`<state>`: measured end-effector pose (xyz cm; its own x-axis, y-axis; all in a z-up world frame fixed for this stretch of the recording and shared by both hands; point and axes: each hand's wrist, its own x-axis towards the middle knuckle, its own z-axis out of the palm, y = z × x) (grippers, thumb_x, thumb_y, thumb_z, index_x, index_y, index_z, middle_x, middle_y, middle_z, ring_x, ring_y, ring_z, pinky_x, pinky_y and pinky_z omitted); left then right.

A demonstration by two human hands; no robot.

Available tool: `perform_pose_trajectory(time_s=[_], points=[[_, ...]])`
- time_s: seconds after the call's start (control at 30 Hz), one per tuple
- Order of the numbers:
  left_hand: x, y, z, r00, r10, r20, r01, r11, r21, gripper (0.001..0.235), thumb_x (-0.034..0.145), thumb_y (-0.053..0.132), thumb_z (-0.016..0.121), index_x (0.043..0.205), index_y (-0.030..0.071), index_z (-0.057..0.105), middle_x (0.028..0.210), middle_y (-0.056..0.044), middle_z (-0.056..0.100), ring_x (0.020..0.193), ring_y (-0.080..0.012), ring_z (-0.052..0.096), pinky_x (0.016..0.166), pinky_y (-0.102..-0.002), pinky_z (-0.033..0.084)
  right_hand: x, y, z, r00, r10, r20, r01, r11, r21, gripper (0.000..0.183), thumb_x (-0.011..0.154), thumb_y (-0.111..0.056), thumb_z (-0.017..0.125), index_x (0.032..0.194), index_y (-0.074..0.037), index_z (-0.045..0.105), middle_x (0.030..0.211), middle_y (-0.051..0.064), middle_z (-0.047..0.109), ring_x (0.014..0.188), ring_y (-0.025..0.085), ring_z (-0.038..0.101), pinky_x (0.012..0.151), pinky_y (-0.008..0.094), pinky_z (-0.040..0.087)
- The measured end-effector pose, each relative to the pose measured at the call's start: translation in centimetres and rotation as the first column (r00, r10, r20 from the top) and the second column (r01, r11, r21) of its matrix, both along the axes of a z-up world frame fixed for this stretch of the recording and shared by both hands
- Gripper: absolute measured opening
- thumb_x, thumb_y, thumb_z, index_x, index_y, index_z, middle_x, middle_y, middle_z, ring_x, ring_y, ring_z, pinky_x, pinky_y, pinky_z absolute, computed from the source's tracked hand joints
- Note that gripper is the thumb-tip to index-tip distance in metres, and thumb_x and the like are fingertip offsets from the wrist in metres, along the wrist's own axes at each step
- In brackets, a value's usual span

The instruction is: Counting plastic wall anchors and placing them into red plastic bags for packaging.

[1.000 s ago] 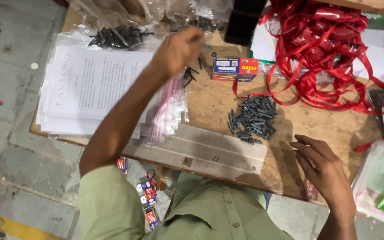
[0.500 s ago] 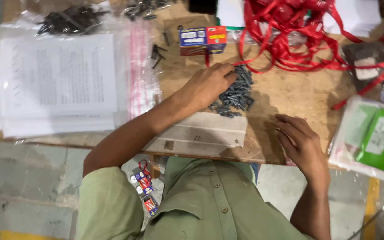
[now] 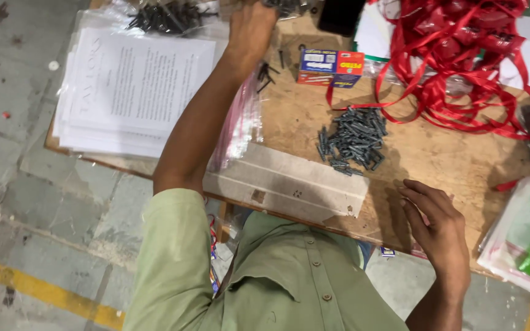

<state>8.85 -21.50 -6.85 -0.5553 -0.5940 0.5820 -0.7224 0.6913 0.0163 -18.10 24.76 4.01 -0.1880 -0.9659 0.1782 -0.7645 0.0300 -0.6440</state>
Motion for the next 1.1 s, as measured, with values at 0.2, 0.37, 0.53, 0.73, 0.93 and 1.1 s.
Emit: perform_pose_trajectory(time_s=[0.2,0.37,0.53,0.73,0.93,1.1], points=[[0.4,-1.6,-0.9,0.977,0.046,0.207,-0.056,0.997,0.047,0.019,0.080,0.003,0.069,0.096,0.009,0.077,0.091,-0.017,0.071,0.094,-0.0366,0.068,0.069,-0.051,0.054,-0.7,2.0,-0.7,0.998,-0.062,0.007,0.062,0.998,0.005,0.027,0.091,-0.002,0.071,0.118,-0.003,0.073,0.125,0.012,0.072,0.111,0.028,0.070,0.089,0.037,0.057],[0.5,10.8,11.3,0.994,-0.100,-0.035,0.101,0.995,0.026,0.019,0.082,0.007,0.074,0.101,0.008,0.079,0.093,-0.011,0.073,0.092,-0.0333,0.068,0.071,-0.046,0.056,-0.8,2.5,-0.4,0.995,-0.091,0.029,0.091,0.996,-0.008,0.026,0.091,-0.002,0.071,0.117,-0.003,0.073,0.124,0.012,0.072,0.109,0.028,0.070,0.085,0.036,0.057],[-1.7,22.2,8.3,0.931,-0.155,-0.331,0.294,0.854,0.429,0.016,0.095,0.018,0.076,0.111,0.018,0.079,0.102,0.000,0.078,0.088,-0.0140,0.074,0.077,-0.028,0.064,-0.5,1.0,-0.5,0.995,-0.083,0.061,0.084,0.996,-0.022,0.025,0.091,-0.001,0.070,0.117,-0.002,0.073,0.123,0.012,0.072,0.108,0.028,0.071,0.084,0.036,0.057],[-7.0,25.5,6.2,0.923,-0.348,-0.165,0.385,0.846,0.368,0.032,0.082,0.010,0.075,0.113,0.017,0.079,0.122,-0.004,0.069,0.117,-0.0249,0.061,0.085,-0.040,0.060,0.8,0.1,0.8,0.998,0.039,0.040,-0.035,0.995,-0.099,0.026,0.089,0.002,0.070,0.116,-0.001,0.073,0.123,0.013,0.072,0.111,0.030,0.070,0.091,0.037,0.056],[-6.7,14.9,7.0,0.983,-0.138,0.122,0.134,0.990,0.033,0.084,0.058,0.005,0.077,0.139,0.013,0.058,0.143,-0.018,0.057,0.124,-0.0432,0.052,0.100,-0.054,0.043,-1.4,3.9,-0.3,0.990,-0.138,0.029,0.140,0.979,-0.148,0.024,0.090,0.002,0.072,0.114,-0.001,0.073,0.120,0.012,0.073,0.111,0.030,0.070,0.099,0.039,0.054],[-5.2,16.0,11.3,0.998,-0.060,0.000,0.056,0.939,0.340,0.069,0.068,0.000,0.080,0.134,0.006,0.063,0.129,-0.016,0.063,0.122,-0.0409,0.053,0.099,-0.049,0.048,-2.0,5.7,-1.1,0.968,-0.226,0.109,0.240,0.961,-0.135,0.024,0.087,0.003,0.072,0.111,-0.001,0.074,0.117,0.014,0.074,0.109,0.029,0.071,0.091,0.037,0.057]])
